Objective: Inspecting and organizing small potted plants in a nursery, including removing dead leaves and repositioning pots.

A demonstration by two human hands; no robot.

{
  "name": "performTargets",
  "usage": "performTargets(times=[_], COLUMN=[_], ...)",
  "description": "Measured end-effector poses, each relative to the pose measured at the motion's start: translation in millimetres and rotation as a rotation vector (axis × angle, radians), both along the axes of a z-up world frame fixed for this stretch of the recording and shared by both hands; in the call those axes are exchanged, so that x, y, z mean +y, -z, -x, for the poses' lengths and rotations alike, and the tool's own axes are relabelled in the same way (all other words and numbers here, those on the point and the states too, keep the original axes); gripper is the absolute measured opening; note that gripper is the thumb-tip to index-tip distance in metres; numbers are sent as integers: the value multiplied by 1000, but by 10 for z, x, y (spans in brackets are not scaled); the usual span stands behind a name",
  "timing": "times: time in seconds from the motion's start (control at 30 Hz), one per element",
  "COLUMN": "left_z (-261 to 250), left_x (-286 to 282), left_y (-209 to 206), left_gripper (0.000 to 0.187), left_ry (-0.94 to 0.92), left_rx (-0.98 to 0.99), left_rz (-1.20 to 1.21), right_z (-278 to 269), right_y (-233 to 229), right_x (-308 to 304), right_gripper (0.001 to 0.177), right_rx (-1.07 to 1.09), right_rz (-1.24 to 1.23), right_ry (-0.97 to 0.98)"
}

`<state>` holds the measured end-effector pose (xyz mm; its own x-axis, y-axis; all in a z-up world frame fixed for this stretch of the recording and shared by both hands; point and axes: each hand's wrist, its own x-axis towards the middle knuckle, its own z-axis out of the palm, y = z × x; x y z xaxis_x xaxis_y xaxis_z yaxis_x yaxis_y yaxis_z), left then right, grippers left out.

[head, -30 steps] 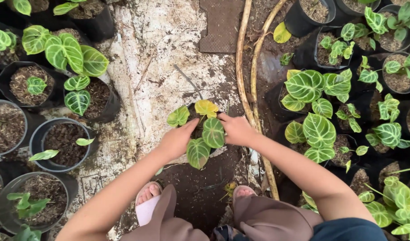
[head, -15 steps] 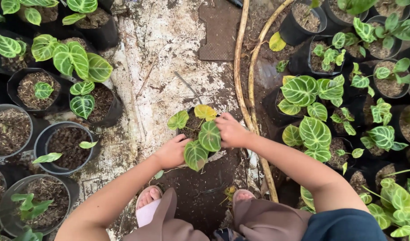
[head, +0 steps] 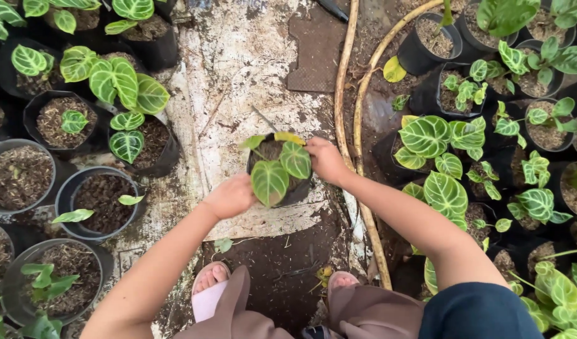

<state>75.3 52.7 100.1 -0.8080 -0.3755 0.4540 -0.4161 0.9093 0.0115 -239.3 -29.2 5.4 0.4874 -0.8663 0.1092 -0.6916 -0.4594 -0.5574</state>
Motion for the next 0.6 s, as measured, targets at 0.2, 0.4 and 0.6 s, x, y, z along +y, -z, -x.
performTargets(times=[0.2, 0.4, 0.6], left_z=[-371, -188, 84], left_x=[-121, -44, -101], left_y=[444, 378, 464], left_gripper=[21, 17, 9], left_ry=[-128, -123, -171], left_rx=[-47, 78, 127], left_rz=[15, -90, -383], right_z=[-307, -275, -438], right_y=[-69, -98, -126], right_x=[-76, 70, 126], right_gripper=[19, 7, 14], right_rx=[-10, -4, -15], right_rz=[53, 328, 478], right_ry=[53, -80, -308])
